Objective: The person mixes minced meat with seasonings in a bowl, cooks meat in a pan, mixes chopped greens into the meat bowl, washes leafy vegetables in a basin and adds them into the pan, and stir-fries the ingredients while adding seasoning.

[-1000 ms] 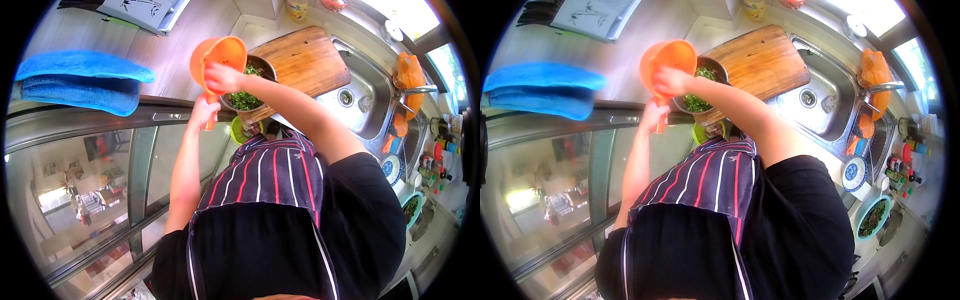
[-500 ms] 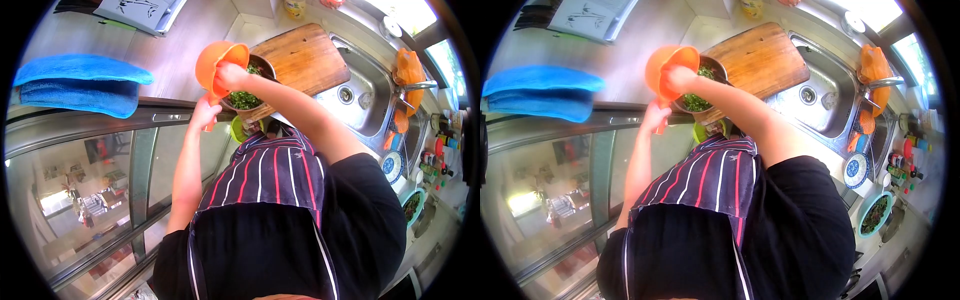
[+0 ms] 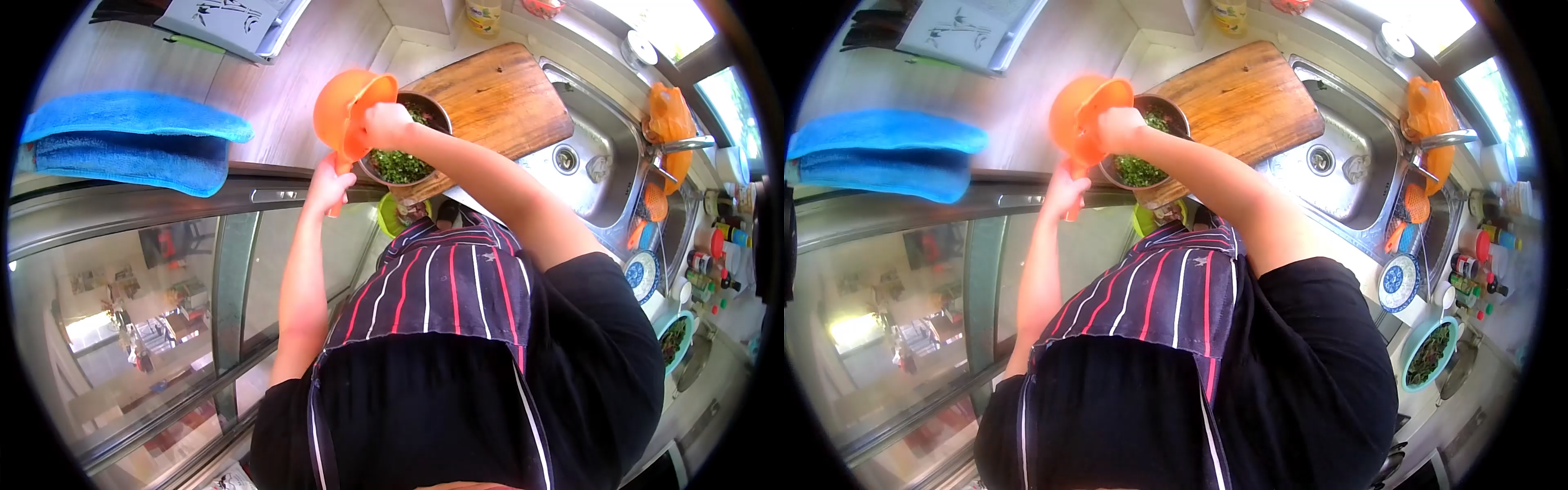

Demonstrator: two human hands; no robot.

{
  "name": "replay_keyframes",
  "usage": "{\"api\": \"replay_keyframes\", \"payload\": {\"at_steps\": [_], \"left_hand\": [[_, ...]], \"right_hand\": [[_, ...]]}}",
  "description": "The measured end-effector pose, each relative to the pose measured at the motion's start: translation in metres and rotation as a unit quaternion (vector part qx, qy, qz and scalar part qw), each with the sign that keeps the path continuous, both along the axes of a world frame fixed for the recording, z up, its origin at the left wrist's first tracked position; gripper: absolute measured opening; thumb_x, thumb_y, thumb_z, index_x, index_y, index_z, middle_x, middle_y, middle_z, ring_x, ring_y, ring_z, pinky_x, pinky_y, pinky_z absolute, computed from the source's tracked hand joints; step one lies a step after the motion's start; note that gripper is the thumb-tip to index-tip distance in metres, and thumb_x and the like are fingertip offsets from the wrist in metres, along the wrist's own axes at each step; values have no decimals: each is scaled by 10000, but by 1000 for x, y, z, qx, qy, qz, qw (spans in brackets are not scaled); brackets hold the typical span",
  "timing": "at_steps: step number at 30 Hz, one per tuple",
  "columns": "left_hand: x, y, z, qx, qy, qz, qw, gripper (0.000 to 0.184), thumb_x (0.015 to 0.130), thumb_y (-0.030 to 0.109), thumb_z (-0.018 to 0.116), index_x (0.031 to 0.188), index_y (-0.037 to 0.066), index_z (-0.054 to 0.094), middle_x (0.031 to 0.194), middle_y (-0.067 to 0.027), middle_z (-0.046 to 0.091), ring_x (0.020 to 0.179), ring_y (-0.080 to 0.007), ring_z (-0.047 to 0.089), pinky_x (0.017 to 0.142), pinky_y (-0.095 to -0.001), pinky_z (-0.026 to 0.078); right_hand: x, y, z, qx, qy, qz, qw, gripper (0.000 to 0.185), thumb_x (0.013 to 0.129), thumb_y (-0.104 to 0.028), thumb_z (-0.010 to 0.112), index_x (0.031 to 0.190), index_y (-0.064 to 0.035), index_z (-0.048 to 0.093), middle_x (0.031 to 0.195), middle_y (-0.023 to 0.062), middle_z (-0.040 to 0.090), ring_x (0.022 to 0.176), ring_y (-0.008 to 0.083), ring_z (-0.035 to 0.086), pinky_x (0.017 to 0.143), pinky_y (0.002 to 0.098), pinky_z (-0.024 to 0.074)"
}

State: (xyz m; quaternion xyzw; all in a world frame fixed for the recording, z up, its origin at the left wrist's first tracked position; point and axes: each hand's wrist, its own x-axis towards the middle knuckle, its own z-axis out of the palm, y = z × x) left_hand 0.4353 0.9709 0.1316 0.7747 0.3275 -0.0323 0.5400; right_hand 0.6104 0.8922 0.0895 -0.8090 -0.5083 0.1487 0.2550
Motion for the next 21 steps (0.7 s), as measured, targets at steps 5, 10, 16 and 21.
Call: {"api": "replay_keyframes", "payload": {"at_steps": [5, 10, 16, 21], "left_hand": [[4, 0, -5, 2, -11, -26, 1000, 377, 717, 37, 583, 1085, -3, 510, 712, -31, 524, 403, -117, 474, 364, -271, 403], [4, -2, -9, -15, -19, 0, 1000, 319, 720, 41, 583, 1029, 10, 511, 676, -23, 507, 401, -124, 478, 364, -272, 408], [3, 10, -9, -99, -41, 0, 994, 252, 711, 38, 591, 949, 32, 507, 646, -23, 506, 402, -125, 489, 362, -273, 423], [6, 4, 2, -137, -60, 5, 989, 249, 703, 30, 601, 933, 32, 507, 617, -29, 513, 396, -134, 494, 357, -280, 425]], "right_hand": [[12, 6, -49, 162, -80, 40, 983, 310, 820, -332, 522, 822, -58, 668, 825, 148, 665, 810, 314, 648, 717, 436, 525], [8, -2, -17, 153, 16, -26, 988, 216, 833, -232, 527, 810, -58, 654, 815, 160, 632, 729, 335, 621, 666, 468, 503], [9, -10, 17, -9, 115, 135, 984, 181, 823, -209, 580, 859, -40, 636, 906, 120, 617, 912, 314, 584, 807, 401, 472], [5, 13, -24, 263, 50, 59, 962, 214, 835, -246, 577, 789, -52, 656, 823, 146, 646, 793, 328, 619, 732, 421, 496]]}}
